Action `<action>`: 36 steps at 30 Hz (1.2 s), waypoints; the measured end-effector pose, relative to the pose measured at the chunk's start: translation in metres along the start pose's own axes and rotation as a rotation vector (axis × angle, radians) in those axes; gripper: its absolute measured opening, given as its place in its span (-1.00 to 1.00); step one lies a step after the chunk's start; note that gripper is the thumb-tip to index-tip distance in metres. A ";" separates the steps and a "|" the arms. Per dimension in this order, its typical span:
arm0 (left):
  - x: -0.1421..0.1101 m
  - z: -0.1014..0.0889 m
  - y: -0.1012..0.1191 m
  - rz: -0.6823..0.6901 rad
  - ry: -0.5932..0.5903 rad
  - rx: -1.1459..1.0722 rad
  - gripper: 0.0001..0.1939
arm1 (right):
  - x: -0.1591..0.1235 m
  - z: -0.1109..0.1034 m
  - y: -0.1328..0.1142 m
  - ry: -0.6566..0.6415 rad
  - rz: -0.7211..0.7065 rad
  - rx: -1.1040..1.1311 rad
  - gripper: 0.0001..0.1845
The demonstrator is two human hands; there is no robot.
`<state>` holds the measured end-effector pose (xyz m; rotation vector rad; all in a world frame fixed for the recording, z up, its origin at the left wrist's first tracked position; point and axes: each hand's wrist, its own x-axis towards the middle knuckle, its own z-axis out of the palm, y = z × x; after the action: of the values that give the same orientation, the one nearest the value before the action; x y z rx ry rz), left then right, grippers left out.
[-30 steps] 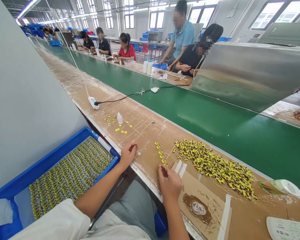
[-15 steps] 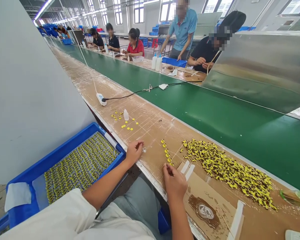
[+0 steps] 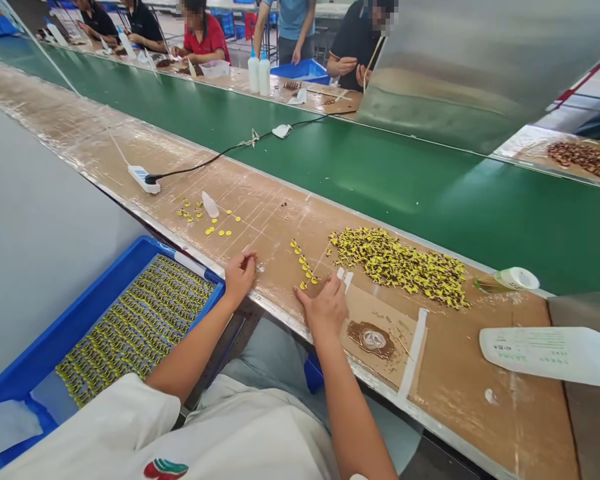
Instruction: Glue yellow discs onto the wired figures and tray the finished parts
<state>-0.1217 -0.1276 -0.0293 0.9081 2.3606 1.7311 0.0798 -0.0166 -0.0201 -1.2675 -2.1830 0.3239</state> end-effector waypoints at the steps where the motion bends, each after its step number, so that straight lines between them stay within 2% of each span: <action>1: 0.000 0.000 0.001 0.006 -0.001 0.003 -0.77 | 0.004 0.000 -0.002 -0.029 0.018 -0.032 0.00; 5: 0.000 -0.001 0.003 0.024 -0.006 0.003 -0.77 | 0.024 0.005 -0.008 -0.137 0.017 -0.074 -0.04; 10: 0.001 -0.002 0.004 0.033 -0.014 0.010 -0.78 | 0.050 0.024 -0.019 -0.228 -0.049 -0.117 -0.20; 13: 0.000 -0.002 0.005 0.027 -0.023 0.008 -0.78 | 0.067 0.038 -0.029 -0.257 -0.089 -0.128 -0.33; 19: 0.000 -0.003 0.008 -0.019 -0.033 -0.039 -0.78 | 0.097 0.059 -0.053 -0.307 -0.175 -0.167 -0.35; 23: 0.002 -0.001 0.009 -0.090 -0.023 -0.116 -0.79 | 0.111 0.068 -0.070 -0.342 -0.202 -0.210 -0.47; 31: 0.011 0.025 0.022 -0.285 0.016 -0.432 -0.79 | 0.124 0.076 -0.086 -0.414 -0.248 -0.190 -0.57; 36: 0.021 0.049 0.038 -0.429 0.147 -0.582 -0.82 | 0.129 0.079 -0.084 -0.385 -0.154 -0.065 -0.60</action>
<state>-0.1040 -0.0685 -0.0077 0.1791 1.7548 2.1406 -0.0756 0.0563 0.0041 -1.1337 -2.6178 0.4693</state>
